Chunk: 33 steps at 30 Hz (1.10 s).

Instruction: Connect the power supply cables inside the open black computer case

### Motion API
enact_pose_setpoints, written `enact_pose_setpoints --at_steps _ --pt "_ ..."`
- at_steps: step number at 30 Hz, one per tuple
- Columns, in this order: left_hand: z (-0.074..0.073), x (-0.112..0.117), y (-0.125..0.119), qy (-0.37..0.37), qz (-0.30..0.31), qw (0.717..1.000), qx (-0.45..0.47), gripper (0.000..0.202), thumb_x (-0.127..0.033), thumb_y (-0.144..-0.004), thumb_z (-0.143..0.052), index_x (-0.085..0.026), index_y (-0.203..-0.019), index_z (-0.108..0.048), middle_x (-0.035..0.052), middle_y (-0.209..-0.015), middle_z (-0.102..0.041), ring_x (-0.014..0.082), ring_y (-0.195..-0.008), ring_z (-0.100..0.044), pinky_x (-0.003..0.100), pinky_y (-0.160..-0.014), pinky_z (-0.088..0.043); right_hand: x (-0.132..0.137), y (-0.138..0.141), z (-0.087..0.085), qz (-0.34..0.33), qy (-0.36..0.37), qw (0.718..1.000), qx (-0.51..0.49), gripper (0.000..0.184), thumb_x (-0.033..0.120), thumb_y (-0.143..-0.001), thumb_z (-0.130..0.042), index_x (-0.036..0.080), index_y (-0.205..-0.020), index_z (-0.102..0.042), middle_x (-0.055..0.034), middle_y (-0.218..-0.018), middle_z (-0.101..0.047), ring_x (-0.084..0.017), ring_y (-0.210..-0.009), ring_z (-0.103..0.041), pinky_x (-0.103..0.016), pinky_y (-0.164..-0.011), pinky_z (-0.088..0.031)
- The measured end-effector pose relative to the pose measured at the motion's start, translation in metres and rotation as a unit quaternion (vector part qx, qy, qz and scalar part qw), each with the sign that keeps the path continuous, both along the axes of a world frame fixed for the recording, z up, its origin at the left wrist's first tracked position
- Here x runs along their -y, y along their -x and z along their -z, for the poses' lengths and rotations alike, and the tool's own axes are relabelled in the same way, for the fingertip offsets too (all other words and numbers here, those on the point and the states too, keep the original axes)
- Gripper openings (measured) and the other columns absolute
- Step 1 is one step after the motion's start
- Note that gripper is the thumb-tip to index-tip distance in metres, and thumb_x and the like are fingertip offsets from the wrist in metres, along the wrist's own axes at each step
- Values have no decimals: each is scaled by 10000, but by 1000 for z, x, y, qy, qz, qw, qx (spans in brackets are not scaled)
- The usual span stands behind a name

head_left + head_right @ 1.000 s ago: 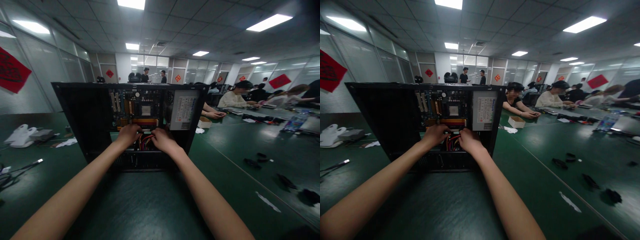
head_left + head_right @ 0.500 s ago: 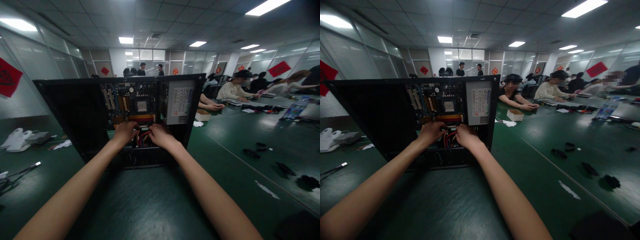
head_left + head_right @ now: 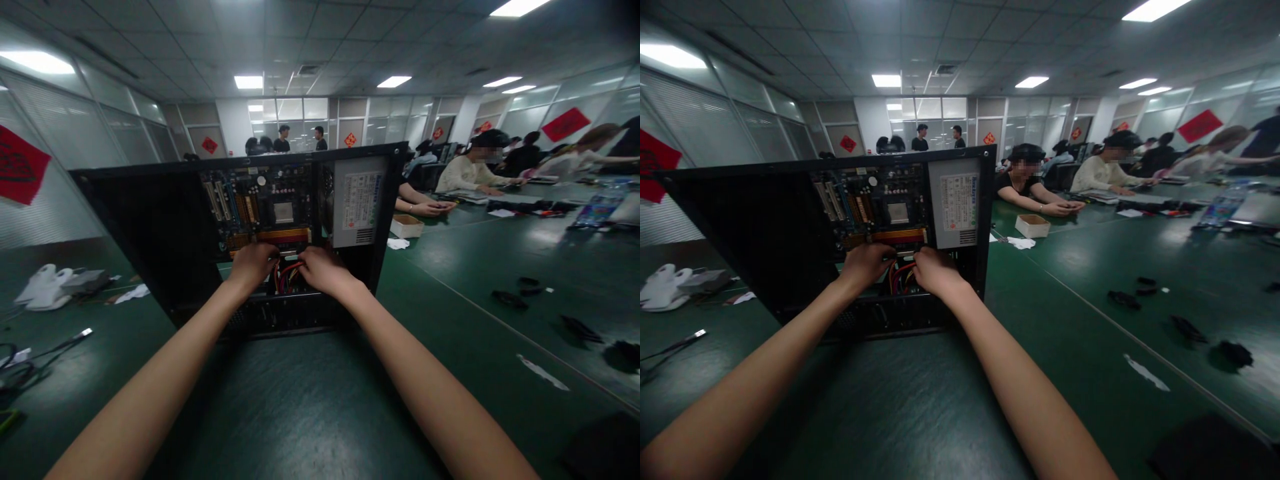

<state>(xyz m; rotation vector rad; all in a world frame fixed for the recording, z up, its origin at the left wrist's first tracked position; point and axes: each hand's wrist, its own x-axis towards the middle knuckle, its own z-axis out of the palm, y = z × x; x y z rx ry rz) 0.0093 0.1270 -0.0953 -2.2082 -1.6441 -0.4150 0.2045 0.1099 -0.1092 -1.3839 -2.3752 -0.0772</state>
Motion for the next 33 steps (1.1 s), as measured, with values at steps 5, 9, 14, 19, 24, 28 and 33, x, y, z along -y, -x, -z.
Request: enact_pose_setpoints --at_steps 5,9,14,19,24,28,33 --pt "-2 -1 0 1 6 1000 -10 263 -323 -885 -584 -282 -1076 -760 38 -1094 -756 294 -997 -694 347 -758 -504 2 0 -3 -13 -2 1000 1 224 259 -952 -504 172 -999 -705 -114 -1113 -670 -224 -1019 -632 -278 -797 -455" --pt "-3 0 -1 8 1 1000 -3 271 -326 -886 -576 -288 -1080 -760 46 -1090 -758 302 -990 -696 357 -765 -505 2 0 -3 -31 -23 999 5 211 232 -952 -511 162 -1009 -702 -110 -1084 -664 -221 -1011 -609 -290 -836 -439" --pt "-3 3 -3 20 -10 1000 12 268 -329 -893 -559 -280 -1060 -763 70 -1049 -764 278 -968 -701 331 -774 -497 2 -1 0 -44 -63 997 -8 248 227 -960 -514 166 -1130 -684 -110 -1181 -599 -229 -1121 -507 -323 -947 -400" --pt "2 3 1 46 21 995 81 290 -308 -871 -562 -240 -1102 -723 59 -1042 -760 242 -978 -695 310 -812 -495 7 -2 0 -25 -131 991 -22 232 210 -933 -535 196 -1117 -675 -95 -1228 -534 -249 -1136 -441 -350 -954 -410" --pt "8 1 6 79 113 978 155 303 -222 -873 -476 -225 -1077 -700 37 -1089 -743 205 -1028 -673 286 -872 -476 11 -1 -3 12 -144 989 -28 266 196 -938 -500 208 -1169 -633 -106 -1244 -498 -259 -1130 -443 -354 -947 -419" --pt "9 4 5 136 186 959 167 323 -322 -933 -420 -207 -934 -722 35 -962 -753 195 -892 -675 265 -767 -465 11 1 -5 23 -125 992 3 281 214 -944 -496 218 -1196 -620 -115 -1248 -485 -271 -1113 -443 -372 -946 -416" --pt "11 7 3 226 184 943 160 467 -458 -946 -387 -175 -720 -681 32 -674 -692 164 -590 -580 257 -548 -367 7 1 -4 24 -100 994 32 355 262 -966 -483 219 -1306 -578 -135 -1217 -500 -275 -1089 -466 -378 -931 -420"
